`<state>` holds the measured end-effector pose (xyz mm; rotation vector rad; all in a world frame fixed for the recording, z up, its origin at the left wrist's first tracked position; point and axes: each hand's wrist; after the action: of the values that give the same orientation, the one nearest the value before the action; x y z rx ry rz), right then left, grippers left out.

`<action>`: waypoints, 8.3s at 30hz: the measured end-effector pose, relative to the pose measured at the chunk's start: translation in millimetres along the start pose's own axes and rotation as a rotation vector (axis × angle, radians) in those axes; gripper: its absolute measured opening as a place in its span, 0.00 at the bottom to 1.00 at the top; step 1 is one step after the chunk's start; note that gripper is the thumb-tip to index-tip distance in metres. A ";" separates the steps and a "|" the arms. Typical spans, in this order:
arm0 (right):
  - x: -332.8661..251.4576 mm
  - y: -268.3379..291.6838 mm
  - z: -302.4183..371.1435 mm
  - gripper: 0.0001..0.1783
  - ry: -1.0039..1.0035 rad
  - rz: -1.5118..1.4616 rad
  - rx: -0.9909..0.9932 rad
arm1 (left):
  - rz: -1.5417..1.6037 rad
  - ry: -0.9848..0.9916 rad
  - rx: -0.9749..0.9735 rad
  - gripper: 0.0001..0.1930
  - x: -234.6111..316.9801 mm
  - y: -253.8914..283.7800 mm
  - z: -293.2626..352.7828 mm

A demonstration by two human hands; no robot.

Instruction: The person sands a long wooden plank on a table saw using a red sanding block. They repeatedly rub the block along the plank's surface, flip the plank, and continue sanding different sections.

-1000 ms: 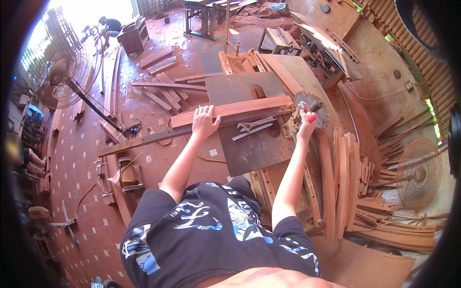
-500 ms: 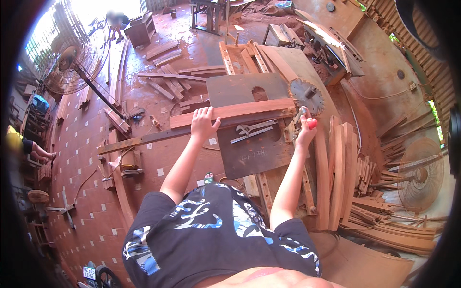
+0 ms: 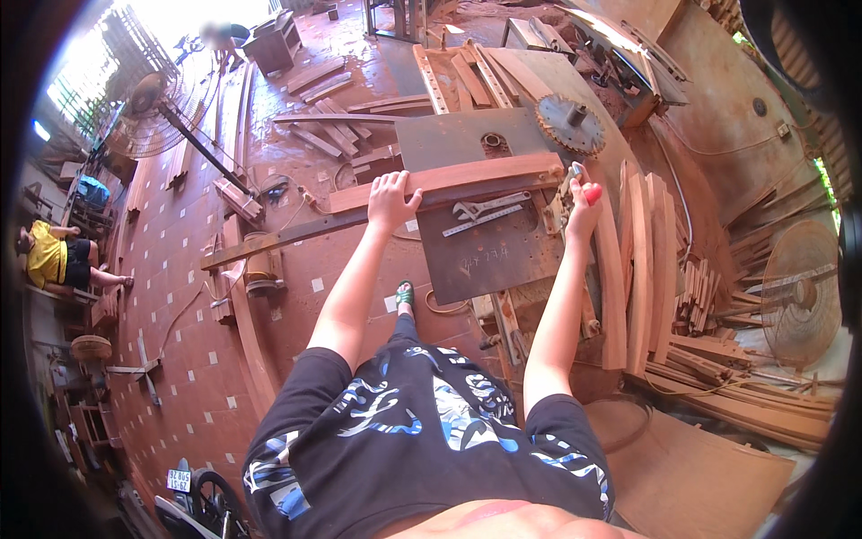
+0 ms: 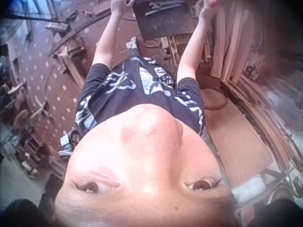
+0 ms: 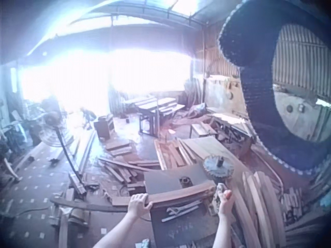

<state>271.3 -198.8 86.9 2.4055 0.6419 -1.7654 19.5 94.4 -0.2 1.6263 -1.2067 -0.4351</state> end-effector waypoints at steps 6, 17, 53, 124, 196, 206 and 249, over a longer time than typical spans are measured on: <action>-29.4 20.9 45.0 0.16 -0.010 0.003 0.065 | -0.018 0.012 0.022 0.28 30.2 14.2 45.0; -27.5 54.8 69.9 0.16 -0.017 0.043 0.072 | -0.027 0.016 0.028 0.29 49.0 19.4 75.1; 40.5 -41.2 -44.2 0.14 0.186 -0.002 0.015 | -0.103 -0.009 0.116 0.28 -31.8 -19.4 -47.5; 96.5 -120.0 -152.3 0.13 0.088 0.064 0.160 | -0.104 0.002 -0.186 0.46 -106.0 -47.0 -156.4; -31.4 16.4 39.1 0.27 0.068 0.021 0.280 | -0.080 0.010 0.067 0.31 42.9 17.2 46.2; -5.8 -57.0 -30.4 0.25 0.155 0.231 0.307 | -0.073 0.047 0.039 0.31 -12.2 -8.0 -32.0; 120.5 -228.6 -242.7 0.25 0.291 0.367 0.423 | -0.179 -0.003 0.051 0.32 -171.0 -83.3 -265.0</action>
<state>429.5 118.4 94.0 2.8452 -0.1821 -1.5307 186.8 374.4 -8.5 1.7862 -1.0860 -0.5232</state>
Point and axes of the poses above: each hand's wrist, its own z-axis away from the middle knuckle, its own y-axis out of the back of the hand, x = y × z, and after that the axes turned 6 degrees about -x, right-handed
